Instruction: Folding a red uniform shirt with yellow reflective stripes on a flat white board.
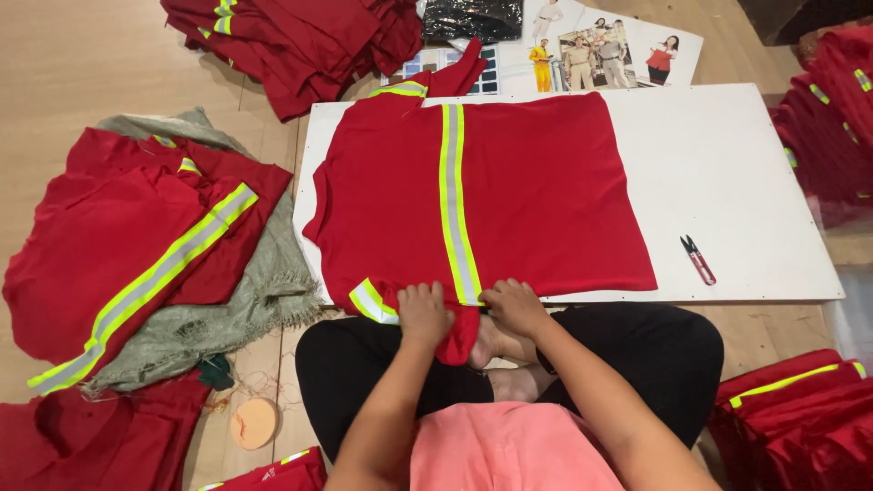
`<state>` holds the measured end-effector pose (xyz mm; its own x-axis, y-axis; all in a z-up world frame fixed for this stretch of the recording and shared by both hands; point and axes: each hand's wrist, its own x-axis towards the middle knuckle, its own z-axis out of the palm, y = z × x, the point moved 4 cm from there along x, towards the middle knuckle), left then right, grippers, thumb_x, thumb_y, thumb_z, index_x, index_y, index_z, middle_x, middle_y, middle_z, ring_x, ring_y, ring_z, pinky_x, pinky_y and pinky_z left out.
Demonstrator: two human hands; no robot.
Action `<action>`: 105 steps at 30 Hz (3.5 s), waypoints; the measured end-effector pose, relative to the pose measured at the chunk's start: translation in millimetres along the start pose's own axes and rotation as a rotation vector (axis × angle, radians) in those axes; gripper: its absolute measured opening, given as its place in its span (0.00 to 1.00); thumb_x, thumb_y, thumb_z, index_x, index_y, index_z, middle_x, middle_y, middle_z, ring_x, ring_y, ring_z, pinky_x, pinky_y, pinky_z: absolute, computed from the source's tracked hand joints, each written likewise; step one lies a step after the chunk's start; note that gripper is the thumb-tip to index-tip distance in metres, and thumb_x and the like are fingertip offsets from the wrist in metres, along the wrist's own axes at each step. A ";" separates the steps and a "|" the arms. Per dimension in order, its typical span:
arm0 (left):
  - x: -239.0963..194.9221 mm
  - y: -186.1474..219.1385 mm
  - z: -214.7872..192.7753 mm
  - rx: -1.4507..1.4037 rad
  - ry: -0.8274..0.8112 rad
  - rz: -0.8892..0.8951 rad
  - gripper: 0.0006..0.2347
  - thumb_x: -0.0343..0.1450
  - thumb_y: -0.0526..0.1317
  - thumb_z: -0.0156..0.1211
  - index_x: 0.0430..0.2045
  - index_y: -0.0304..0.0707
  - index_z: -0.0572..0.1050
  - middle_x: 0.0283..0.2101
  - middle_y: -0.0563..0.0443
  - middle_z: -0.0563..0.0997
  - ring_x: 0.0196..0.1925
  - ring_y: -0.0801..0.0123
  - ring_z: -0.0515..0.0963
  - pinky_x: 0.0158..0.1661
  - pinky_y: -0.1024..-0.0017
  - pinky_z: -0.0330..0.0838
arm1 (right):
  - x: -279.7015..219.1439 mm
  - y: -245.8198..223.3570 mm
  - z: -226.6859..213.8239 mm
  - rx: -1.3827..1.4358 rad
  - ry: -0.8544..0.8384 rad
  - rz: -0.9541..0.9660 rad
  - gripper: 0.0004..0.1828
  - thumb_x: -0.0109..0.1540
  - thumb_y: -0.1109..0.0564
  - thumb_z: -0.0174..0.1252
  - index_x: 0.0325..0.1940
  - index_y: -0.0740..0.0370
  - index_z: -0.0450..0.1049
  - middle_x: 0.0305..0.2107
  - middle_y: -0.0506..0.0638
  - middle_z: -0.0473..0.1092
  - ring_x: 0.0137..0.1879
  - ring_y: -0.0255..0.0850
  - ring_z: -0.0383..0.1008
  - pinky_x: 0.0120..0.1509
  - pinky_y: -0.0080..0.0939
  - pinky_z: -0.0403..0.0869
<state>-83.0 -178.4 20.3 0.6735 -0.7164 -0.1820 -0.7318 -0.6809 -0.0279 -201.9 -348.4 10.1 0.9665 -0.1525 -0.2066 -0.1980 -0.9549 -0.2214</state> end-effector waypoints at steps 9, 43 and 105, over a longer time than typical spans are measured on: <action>-21.0 -28.7 -12.9 0.152 -0.049 0.070 0.10 0.69 0.32 0.52 0.27 0.49 0.83 0.26 0.52 0.83 0.33 0.55 0.80 0.42 0.52 0.55 | -5.7 -18.1 -16.9 -0.024 0.153 -0.103 0.12 0.57 0.45 0.64 0.42 0.43 0.73 0.46 0.41 0.68 0.54 0.42 0.67 0.53 0.44 0.67; 55.7 14.3 -10.8 -0.241 -0.444 0.103 0.40 0.72 0.63 0.57 0.76 0.60 0.44 0.81 0.53 0.34 0.81 0.51 0.29 0.71 0.30 0.29 | 12.5 46.8 -28.7 0.288 0.180 0.286 0.20 0.66 0.38 0.52 0.59 0.42 0.73 0.59 0.53 0.62 0.65 0.55 0.63 0.63 0.59 0.67; 60.6 66.2 -46.4 -0.219 -0.182 -0.179 0.43 0.68 0.75 0.42 0.76 0.56 0.48 0.80 0.41 0.44 0.80 0.36 0.39 0.65 0.24 0.45 | -76.6 251.8 -14.0 -0.171 -0.464 0.412 0.61 0.56 0.16 0.59 0.80 0.23 0.30 0.80 0.44 0.25 0.84 0.52 0.25 0.74 0.82 0.49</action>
<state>-85.8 -274.0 53.0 0.7452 -0.5574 -0.3661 -0.5510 -0.8239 0.1329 -323.4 -580.8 -16.5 0.6381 -0.4255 -0.6416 -0.4717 -0.8748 0.1110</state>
